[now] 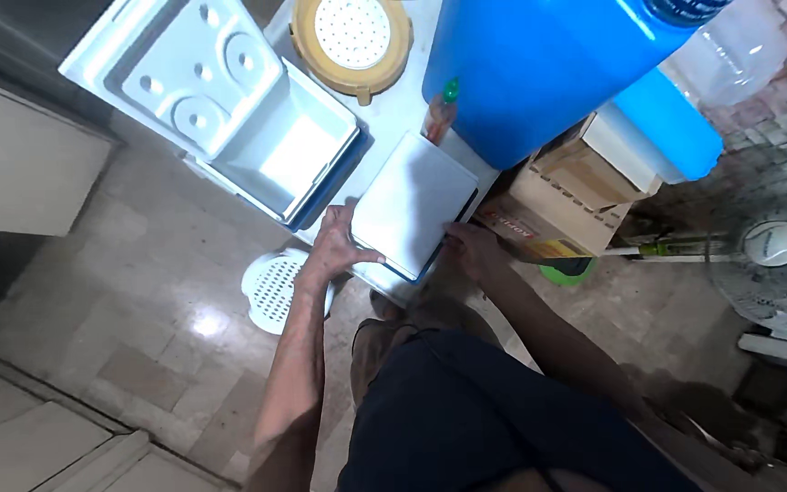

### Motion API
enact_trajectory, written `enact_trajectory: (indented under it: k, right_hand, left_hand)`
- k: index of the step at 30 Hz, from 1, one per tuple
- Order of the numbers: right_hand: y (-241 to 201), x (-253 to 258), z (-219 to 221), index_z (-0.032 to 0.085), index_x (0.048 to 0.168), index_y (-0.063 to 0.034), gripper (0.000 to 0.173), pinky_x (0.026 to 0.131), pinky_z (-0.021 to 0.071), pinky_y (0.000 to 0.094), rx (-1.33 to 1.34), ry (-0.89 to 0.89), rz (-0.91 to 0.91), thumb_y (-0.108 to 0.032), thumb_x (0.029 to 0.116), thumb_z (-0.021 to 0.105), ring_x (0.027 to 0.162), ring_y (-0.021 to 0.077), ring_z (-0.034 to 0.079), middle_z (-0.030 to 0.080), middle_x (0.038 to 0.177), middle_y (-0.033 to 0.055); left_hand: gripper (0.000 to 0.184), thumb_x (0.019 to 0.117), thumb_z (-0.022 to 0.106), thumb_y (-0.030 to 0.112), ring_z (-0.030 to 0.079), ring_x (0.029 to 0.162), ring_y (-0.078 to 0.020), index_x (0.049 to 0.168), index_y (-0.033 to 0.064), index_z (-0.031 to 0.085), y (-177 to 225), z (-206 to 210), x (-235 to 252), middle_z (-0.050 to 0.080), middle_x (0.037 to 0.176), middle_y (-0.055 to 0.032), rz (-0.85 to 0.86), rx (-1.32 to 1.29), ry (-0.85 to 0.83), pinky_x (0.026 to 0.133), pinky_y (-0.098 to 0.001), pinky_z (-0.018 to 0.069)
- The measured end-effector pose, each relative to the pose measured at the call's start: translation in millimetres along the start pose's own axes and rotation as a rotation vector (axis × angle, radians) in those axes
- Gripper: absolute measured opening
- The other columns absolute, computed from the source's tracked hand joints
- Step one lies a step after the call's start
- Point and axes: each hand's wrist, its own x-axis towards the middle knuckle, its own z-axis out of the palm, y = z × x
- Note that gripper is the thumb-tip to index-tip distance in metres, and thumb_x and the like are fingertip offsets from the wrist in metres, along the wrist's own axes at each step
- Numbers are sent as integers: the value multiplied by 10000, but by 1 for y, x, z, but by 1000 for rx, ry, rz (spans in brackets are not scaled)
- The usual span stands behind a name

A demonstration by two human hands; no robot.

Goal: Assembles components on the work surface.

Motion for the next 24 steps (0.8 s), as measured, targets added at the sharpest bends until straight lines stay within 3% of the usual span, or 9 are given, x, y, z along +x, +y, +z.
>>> enact_trajectory:
  k: [3,5,7,8,10,14,17,20,24]
  right_hand:
    - [1,11,11,673,1146,-37,359,686,571,319,25,84,34,-235,884,817,808,166,661,695,1007,96]
    - [2,8,15,659,1161,-61,411,644,553,295,4,77,53,-281,861,833,770,145,637,674,987,74]
    - [1,3,16,625,1229,-81,480,713,562,313,-11,74,76,-289,851,835,854,155,643,660,1060,75]
    - [2,4,19,612,1267,-61,500,779,580,345,23,93,87,-237,855,834,935,188,662,668,1127,105]
    - [4,8,22,593,1295,-49,500,809,585,351,69,127,100,-177,867,817,979,205,668,662,1171,123]
    - [5,5,22,608,1258,-53,446,732,573,306,46,149,99,-186,882,806,867,167,655,660,1082,100]
    - [5,-12,17,585,1297,-107,489,755,555,296,-22,101,82,-271,891,801,876,147,636,642,1111,65]
    - [5,-16,18,594,1280,-73,414,771,576,331,-8,100,7,-209,926,760,893,170,650,649,1126,87]
    - [-4,-25,20,581,1330,-30,418,923,556,416,-32,80,-67,-217,975,700,1124,250,631,622,1296,141]
  left_hand:
    - [1327,478,1020,461,473,1378,-357,1591,179,354,6,-1,-1,379,1563,-194,-34,-43,-49,1066,-591,479]
    - [1319,506,1026,404,460,1400,-372,1601,172,328,10,-3,-2,370,1586,-191,-46,-58,-68,1087,-611,456]
    - [1315,507,1026,401,467,1395,-377,1598,167,329,10,-3,0,395,1575,-181,-44,-50,-75,1095,-613,449]
    - [1316,507,1025,409,464,1398,-385,1598,162,331,10,-4,0,403,1575,-181,-42,-49,-78,1103,-620,441]
    - [1312,504,1020,443,479,1386,-389,1594,171,342,9,-6,3,421,1569,-174,-44,-17,-86,1088,-634,448]
    - [1315,512,1016,445,472,1389,-392,1603,186,330,12,-8,3,415,1576,-165,-63,22,-103,1080,-645,441]
    - [1319,519,1011,462,482,1381,-395,1607,188,319,17,-9,4,423,1572,-162,-76,67,-122,1066,-649,452]
    - [1290,534,1008,459,504,1366,-390,1602,190,337,20,-11,1,437,1561,-167,-54,70,-121,1052,-656,465]
    - [1217,664,913,567,452,1431,-357,1610,101,307,33,-11,13,388,1607,-173,25,20,-96,1133,-619,409]
